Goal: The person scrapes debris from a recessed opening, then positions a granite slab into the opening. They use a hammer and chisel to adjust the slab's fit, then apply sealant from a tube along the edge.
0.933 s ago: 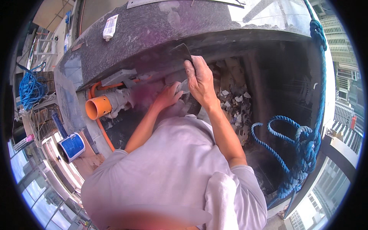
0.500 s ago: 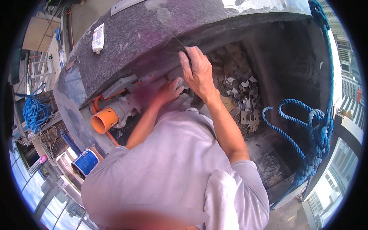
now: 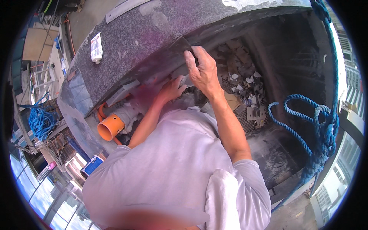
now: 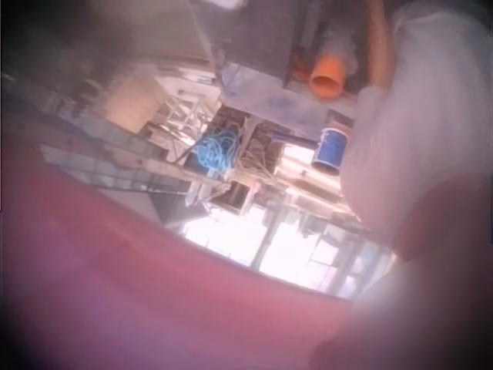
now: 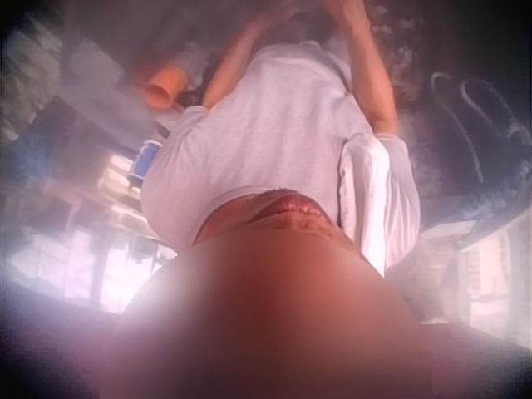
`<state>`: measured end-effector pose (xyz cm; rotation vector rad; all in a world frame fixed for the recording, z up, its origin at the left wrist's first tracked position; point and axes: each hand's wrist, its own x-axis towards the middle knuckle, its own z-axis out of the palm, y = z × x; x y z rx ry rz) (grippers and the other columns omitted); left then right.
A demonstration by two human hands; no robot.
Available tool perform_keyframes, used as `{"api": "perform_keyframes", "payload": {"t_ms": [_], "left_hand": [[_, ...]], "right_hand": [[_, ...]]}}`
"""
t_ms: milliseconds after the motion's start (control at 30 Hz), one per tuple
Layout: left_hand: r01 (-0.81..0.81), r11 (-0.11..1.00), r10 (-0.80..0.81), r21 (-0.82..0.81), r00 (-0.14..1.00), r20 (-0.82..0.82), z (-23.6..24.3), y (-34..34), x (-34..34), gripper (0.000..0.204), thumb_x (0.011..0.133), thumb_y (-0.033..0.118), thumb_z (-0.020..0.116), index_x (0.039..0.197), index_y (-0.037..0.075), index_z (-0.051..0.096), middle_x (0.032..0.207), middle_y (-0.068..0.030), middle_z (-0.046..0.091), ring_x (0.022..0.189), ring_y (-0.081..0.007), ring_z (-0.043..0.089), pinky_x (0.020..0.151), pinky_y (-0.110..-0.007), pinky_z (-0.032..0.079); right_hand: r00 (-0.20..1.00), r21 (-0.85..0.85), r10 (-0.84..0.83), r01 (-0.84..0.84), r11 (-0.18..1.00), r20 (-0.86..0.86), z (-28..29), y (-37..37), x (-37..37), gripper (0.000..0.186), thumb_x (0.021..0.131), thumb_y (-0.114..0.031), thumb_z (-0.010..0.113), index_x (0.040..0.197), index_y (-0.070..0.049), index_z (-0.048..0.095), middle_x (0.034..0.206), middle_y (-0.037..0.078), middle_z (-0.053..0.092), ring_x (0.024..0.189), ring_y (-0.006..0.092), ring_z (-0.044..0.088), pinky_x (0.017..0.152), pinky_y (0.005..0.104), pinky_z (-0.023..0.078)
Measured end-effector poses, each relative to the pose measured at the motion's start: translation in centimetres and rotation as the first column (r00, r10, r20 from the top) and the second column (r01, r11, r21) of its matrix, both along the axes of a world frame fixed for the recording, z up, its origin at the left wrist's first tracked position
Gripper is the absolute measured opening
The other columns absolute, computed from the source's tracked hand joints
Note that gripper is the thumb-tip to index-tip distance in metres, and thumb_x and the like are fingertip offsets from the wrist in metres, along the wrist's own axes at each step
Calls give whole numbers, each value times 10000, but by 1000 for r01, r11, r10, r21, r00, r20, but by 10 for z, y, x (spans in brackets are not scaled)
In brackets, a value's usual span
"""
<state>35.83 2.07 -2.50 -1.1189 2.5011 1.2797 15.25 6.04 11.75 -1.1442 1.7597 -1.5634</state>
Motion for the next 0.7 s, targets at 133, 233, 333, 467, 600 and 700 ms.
{"api": "perform_keyframes", "payload": {"t_ms": [133, 233, 333, 467, 600, 700], "left_hand": [[3, 1000, -3, 13, 1000, 6, 0, -5, 2, 462, 1003, 290, 697, 1355, 18, 575, 1106, -333, 751, 1082, -553, 699, 918, -616, 560], [-5, 1000, 6, 31, 1000, -12, 3, -8, 3, 442, 998, 281, 704, 1321, 8, 577, 1054, -336, 750, 1052, -555, 702, 895, -622, 555], [1, 999, 0, 37, 1000, -17, 3, -10, 4, 421, 993, 269, 710, 1290, 1, 578, 1037, -345, 744, 1046, -557, 702, 885, -622, 554], [8, 999, -7, 45, 1000, -26, -3, -13, 5, 409, 984, 247, 716, 1275, -3, 577, 1041, -355, 739, 1051, -561, 699, 884, -622, 554], [18, 999, -25, -51, 991, -130, -19, -14, 8, 429, 971, 216, 720, 1304, -19, 586, 1061, -356, 739, 1067, -566, 692, 907, -624, 548], [38, 999, -43, -33, 986, -163, -24, -19, 5, 437, 953, 181, 733, 1312, -32, 602, 1084, -354, 737, 1086, -567, 686, 919, -624, 543]], "right_hand": [[991, 47, 4, -11, 999, 137, -4, 0, 3, 183, 1100, -173, 666, 1080, 6, 692, 811, 79, 618, 754, 148, 571, 688, 332, 493], [967, 123, 3, -36, 992, 255, -9, 3, 5, 250, 1131, -243, 635, 1104, 0, 692, 838, 36, 648, 770, 106, 572, 690, 311, 498], [907, 187, -30, -55, 981, 420, -30, 13, 8, 313, 1157, -311, 604, 1153, -9, 688, 910, 11, 694, 787, 90, 595, 720, 286, 517], [947, 180, -15, -46, 983, 320, -14, 28, 19, 306, 1164, -311, 592, 1145, -19, 681, 923, 16, 682, 792, 92, 572, 730, 292, 507], [991, 76, 112, -118, 990, 77, 5, 23, 34, 250, 1138, -224, 619, 1050, 10, 620, 866, 98, 603, 759, 212, 567, 723, 372, 505], [991, 14, 133, -133, 991, -28, 8, 13, 39, 224, 1118, -180, 640, 1025, 21, 603, 864, 142, 575, 749, 278, 556, 714, 390, 497]]}}
